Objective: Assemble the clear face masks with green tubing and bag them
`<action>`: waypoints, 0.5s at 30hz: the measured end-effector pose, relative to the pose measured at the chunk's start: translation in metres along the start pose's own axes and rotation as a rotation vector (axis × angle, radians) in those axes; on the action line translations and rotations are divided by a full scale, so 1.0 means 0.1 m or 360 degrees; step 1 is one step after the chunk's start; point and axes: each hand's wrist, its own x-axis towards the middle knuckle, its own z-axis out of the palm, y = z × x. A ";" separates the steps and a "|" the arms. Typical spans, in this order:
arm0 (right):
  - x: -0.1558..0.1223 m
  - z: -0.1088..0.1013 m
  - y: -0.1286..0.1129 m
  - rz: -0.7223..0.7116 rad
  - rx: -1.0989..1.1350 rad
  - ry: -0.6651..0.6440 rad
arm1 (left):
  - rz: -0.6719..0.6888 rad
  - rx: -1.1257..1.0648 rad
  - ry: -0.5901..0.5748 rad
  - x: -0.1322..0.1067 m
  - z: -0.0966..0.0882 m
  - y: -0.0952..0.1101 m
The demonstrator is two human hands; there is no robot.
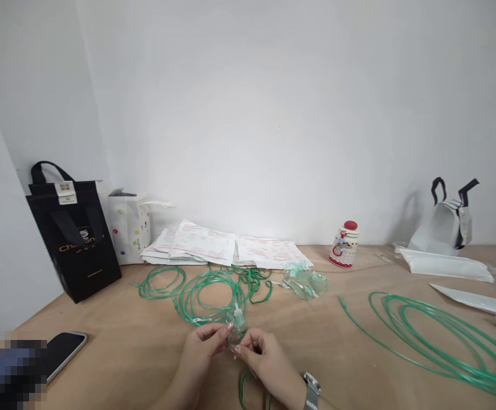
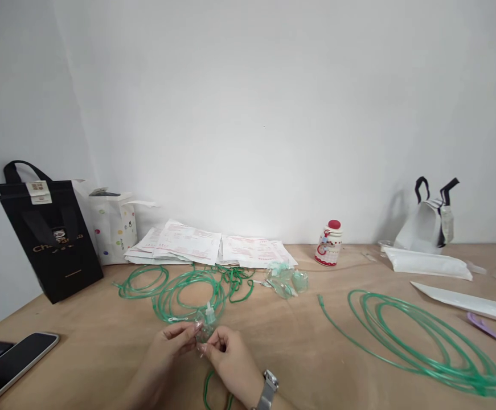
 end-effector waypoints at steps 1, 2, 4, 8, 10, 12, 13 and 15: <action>0.01 0.00 0.00 0.0001 -0.0006 -0.0002 | 0.0008 0.0000 -0.0004 0.00 0.00 0.00; 0.01 -0.01 0.01 0.0005 -0.0008 -0.0010 | 0.0020 -0.0002 -0.0007 0.00 0.00 0.00; 0.02 -0.02 0.02 0.0007 -0.0009 -0.0015 | 0.0054 -0.0007 -0.0014 0.01 0.00 0.00; 0.02 -0.06 0.00 -0.0107 -0.0037 0.0053 | 0.0136 0.0001 -0.0024 0.01 -0.02 -0.01; 0.01 -0.10 -0.03 -0.0180 -0.0062 0.0086 | 0.0166 0.0012 -0.0038 0.01 -0.03 -0.03; 0.00 -0.13 -0.05 -0.0214 -0.0086 0.0097 | 0.0185 0.0015 -0.0060 0.01 -0.03 -0.04; -0.01 -0.14 -0.06 -0.0219 -0.0098 0.0100 | 0.0188 0.0012 -0.0071 0.01 -0.03 -0.05; -0.01 -0.15 -0.06 -0.0216 -0.0120 0.0110 | 0.0178 0.0001 -0.0090 0.02 -0.03 -0.06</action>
